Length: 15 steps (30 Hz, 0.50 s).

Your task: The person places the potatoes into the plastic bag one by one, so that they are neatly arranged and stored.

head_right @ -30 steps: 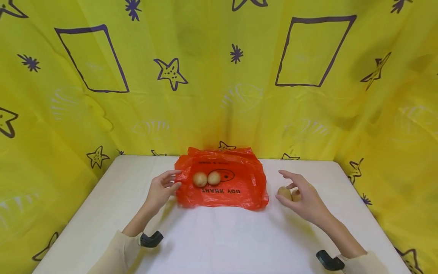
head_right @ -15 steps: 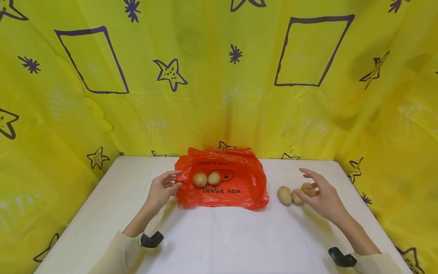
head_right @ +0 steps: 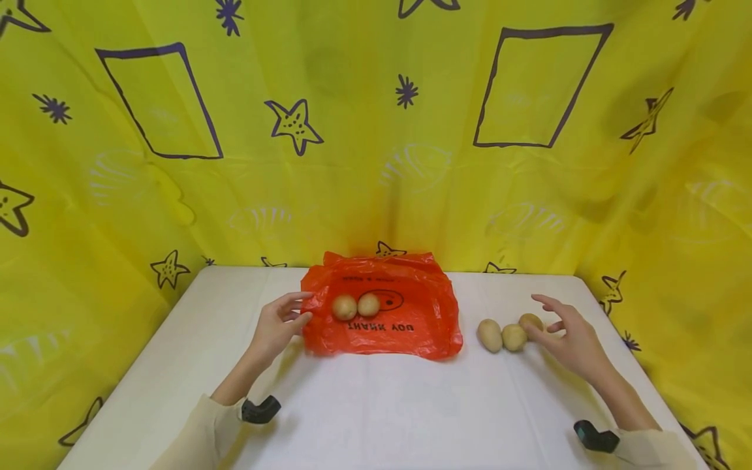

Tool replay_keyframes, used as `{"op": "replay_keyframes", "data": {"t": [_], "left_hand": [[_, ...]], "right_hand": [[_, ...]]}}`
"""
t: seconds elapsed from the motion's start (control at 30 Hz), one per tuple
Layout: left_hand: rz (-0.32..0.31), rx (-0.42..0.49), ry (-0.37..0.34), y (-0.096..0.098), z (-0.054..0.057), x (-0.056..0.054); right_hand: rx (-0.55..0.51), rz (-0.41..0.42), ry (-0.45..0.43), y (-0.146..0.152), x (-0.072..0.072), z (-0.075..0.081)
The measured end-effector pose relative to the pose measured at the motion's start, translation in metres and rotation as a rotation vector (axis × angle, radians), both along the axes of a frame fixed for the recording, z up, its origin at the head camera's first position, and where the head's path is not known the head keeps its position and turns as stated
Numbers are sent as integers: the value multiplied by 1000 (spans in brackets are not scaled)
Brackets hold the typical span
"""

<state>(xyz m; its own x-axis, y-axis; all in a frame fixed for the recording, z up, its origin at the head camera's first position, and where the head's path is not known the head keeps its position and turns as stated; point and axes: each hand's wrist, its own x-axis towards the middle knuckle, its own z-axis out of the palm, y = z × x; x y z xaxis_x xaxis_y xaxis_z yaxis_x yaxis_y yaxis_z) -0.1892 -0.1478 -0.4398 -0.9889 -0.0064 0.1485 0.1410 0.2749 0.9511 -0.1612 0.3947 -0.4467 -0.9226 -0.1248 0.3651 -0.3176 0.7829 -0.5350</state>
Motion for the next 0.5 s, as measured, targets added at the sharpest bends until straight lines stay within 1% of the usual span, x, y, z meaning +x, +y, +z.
{"op": "replay_keyframes", "data": {"t": [0.23,0.33,0.37,0.4,0.5], "left_hand": [[2,-15,-11,-3,-2,-1],[-1,-8,-7,-3,-3,-1],[4,-11,-10,-2,0,1],[8,-15,-11,-2,0,1],[10,-7,-14,-2,0,1]], "right_hand": [[39,-22,-67,14,-5,-8],[30,-27,-103,17,-7,-11],[25,-27,-112,17,-7,-11],[20,-27,-123,18,-8,-12],[8,-27,-141,20,-8,-15]]}}
